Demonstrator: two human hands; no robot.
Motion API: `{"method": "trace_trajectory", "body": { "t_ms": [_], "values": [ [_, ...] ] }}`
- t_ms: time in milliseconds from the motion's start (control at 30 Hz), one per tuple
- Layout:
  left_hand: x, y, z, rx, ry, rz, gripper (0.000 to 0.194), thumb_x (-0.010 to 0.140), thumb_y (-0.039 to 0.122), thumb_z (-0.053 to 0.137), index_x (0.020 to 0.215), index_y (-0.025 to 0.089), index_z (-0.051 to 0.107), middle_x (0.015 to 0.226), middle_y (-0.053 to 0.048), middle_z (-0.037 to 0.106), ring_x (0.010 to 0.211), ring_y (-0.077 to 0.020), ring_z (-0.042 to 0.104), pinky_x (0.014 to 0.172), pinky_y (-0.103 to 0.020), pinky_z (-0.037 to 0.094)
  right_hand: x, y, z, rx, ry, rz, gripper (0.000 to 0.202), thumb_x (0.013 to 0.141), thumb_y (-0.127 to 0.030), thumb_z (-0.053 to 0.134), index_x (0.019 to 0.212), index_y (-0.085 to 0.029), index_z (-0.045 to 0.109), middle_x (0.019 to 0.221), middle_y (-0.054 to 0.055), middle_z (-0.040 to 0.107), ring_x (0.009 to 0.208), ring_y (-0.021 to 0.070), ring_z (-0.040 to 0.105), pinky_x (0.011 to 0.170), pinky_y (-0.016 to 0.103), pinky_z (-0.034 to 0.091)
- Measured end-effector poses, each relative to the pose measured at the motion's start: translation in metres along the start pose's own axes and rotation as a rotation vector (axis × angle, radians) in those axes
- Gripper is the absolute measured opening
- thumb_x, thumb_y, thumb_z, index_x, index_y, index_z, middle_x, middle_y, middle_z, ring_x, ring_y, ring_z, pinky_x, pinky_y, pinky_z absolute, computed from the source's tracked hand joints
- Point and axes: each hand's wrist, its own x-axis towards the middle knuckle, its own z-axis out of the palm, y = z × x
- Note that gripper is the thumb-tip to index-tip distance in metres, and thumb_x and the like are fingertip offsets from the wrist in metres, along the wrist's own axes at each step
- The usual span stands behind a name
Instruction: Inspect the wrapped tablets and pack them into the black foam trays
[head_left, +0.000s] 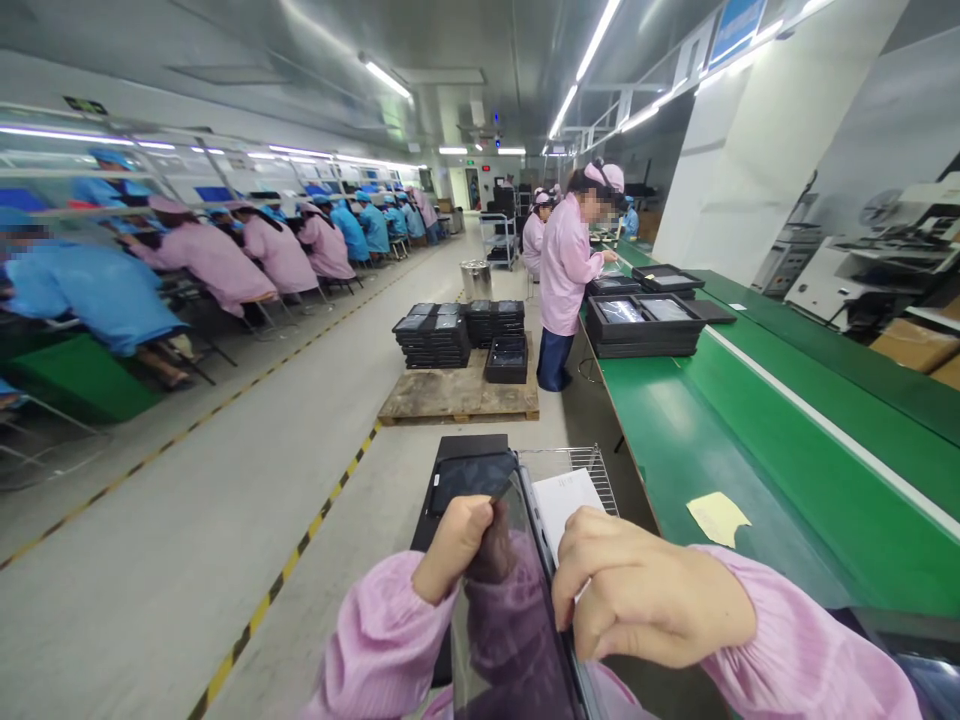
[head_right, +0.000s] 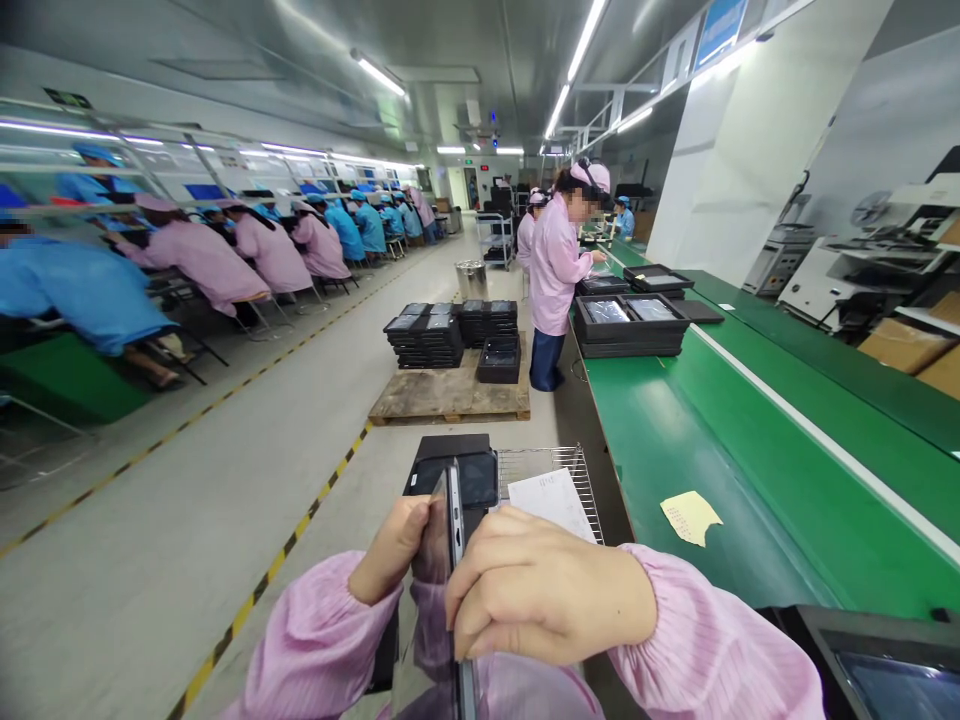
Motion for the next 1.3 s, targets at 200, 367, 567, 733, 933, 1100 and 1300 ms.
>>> {"method": "trace_trajectory", "body": {
  "t_ms": [200,367,567,733,933,1100,1300],
  "values": [
    [-0.002,0.003,0.002,0.007,-0.017,-0.020,0.072,0.067,0.084,0.030,0.056,0.016,0.050,0.056,-0.001,0.043,0.055,-0.0134,0.034,0.048,-0.026,0.031,0.001,0.004,-0.001,0.018,-0.008,-0.021,0.029,0.097,-0.031,0.032,0.081,-0.020,0.053,0.073,0.005,0.063,0.073,0.0149,0.056,0.073,0.030,0.042],
    [-0.001,0.002,0.003,0.018,-0.015,-0.022,0.072,0.066,0.085,0.029,0.055,0.016,0.050,0.055,-0.001,0.041,0.055,-0.0133,0.033,0.047,-0.025,0.029,0.001,0.004,-0.002,-0.016,-0.063,-0.014,0.032,0.098,-0.032,0.030,0.080,-0.020,0.054,0.071,0.005,0.062,0.072,0.0154,0.053,0.072,0.030,0.041],
    [0.001,-0.003,0.004,0.009,-0.018,-0.011,0.071,0.068,0.082,0.030,0.055,0.016,0.051,0.053,-0.001,0.042,0.052,-0.0127,0.034,0.048,-0.025,0.031,0.002,0.003,-0.003,-0.070,-0.109,-0.006,0.036,0.097,-0.031,0.030,0.080,-0.016,0.057,0.077,0.008,0.060,0.076,0.0161,0.051,0.072,0.029,0.042],
    [0.001,-0.002,0.006,-0.009,-0.017,-0.008,0.068,0.070,0.080,0.032,0.053,0.017,0.048,0.052,-0.001,0.044,0.052,-0.0129,0.037,0.046,-0.025,0.033,0.004,0.004,-0.001,-0.092,-0.111,0.008,0.036,0.097,-0.030,0.029,0.080,-0.015,0.057,0.078,0.008,0.060,0.076,0.0163,0.050,0.072,0.029,0.042],
    [-0.001,0.002,0.007,-0.065,0.020,0.021,0.062,0.072,0.075,0.040,0.046,0.019,0.042,0.047,0.000,0.042,0.052,-0.0142,0.043,0.045,-0.025,0.035,0.003,-0.003,0.000,-0.196,-0.105,0.016,0.030,0.096,-0.025,0.033,0.083,-0.015,0.057,0.079,0.008,0.059,0.074,0.0162,0.047,0.071,0.029,0.041],
    [-0.001,0.002,0.008,-0.076,0.001,-0.004,0.062,0.072,0.075,0.039,0.048,0.019,0.038,0.049,0.000,0.041,0.054,-0.0138,0.043,0.045,-0.024,0.035,0.001,-0.007,0.002,-0.266,-0.095,0.012,0.025,0.095,-0.018,0.036,0.084,-0.014,0.058,0.078,0.007,0.059,0.074,0.0162,0.045,0.071,0.028,0.040],
    [-0.001,0.001,0.007,-0.063,-0.024,-0.034,0.062,0.071,0.078,0.037,0.050,0.019,0.036,0.052,0.001,0.038,0.055,-0.0128,0.039,0.047,-0.024,0.032,-0.002,-0.008,0.003,-0.293,-0.104,-0.011,0.018,0.093,-0.014,0.040,0.085,-0.014,0.057,0.080,0.006,0.058,0.074,0.0155,0.043,0.072,0.027,0.039]
  ]
}}
